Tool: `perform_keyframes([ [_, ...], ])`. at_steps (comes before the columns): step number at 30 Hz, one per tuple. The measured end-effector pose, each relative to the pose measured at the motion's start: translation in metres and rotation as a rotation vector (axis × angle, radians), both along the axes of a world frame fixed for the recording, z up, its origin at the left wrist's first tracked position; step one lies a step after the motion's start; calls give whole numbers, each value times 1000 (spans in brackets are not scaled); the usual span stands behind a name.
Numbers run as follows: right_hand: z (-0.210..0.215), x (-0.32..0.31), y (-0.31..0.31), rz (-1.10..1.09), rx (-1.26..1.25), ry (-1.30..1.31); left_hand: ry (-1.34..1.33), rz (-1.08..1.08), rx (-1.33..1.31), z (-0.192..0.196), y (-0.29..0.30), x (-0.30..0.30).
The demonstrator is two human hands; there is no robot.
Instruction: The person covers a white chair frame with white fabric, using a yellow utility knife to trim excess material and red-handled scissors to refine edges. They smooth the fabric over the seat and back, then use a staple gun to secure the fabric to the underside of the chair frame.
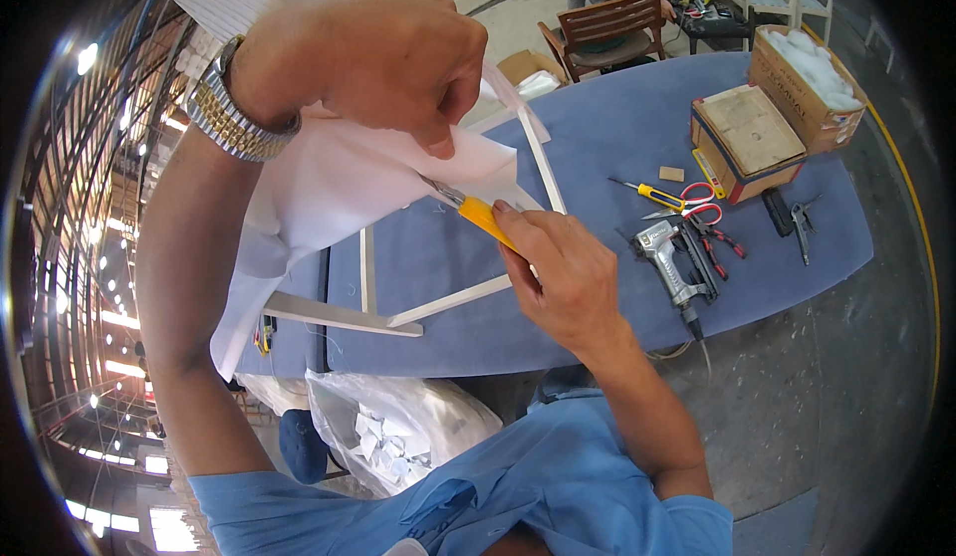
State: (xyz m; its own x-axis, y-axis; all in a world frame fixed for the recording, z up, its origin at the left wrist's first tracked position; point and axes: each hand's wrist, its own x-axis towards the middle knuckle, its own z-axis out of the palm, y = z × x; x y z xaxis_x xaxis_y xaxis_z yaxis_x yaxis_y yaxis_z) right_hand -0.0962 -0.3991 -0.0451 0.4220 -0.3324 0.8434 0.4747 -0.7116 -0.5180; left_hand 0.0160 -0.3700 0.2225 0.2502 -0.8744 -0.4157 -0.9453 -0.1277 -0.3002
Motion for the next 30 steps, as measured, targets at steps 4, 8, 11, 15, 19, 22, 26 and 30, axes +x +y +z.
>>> perform_keyframes([
  [4, -7, -1, -4, -3, 0, -23, -19, -25, -5, -2, -2, 2],
  [8, -16, -3, -4, 20, 26, -25, -53, -44, -12, -1, 0, 0],
  [11, -18, -4, -2, 52, 58, -82, -48, -72, -30, -1, 1, 3],
  [15, 5, 2, 10, 82, 116, -210, -55, -79, -33, -4, 2, 6],
  [19, 34, 23, 19, 92, 83, -269, -55, -104, -52, -4, 3, 7],
  [22, 46, 30, 25, 90, 74, -250, -71, -151, -56, -4, 4, 9],
  [26, 50, 32, 28, 78, 89, -237, -107, -101, 1, 0, 1, 1],
  [30, 46, 35, 30, 69, 106, -242, -103, -151, -72, -5, 4, 5],
])
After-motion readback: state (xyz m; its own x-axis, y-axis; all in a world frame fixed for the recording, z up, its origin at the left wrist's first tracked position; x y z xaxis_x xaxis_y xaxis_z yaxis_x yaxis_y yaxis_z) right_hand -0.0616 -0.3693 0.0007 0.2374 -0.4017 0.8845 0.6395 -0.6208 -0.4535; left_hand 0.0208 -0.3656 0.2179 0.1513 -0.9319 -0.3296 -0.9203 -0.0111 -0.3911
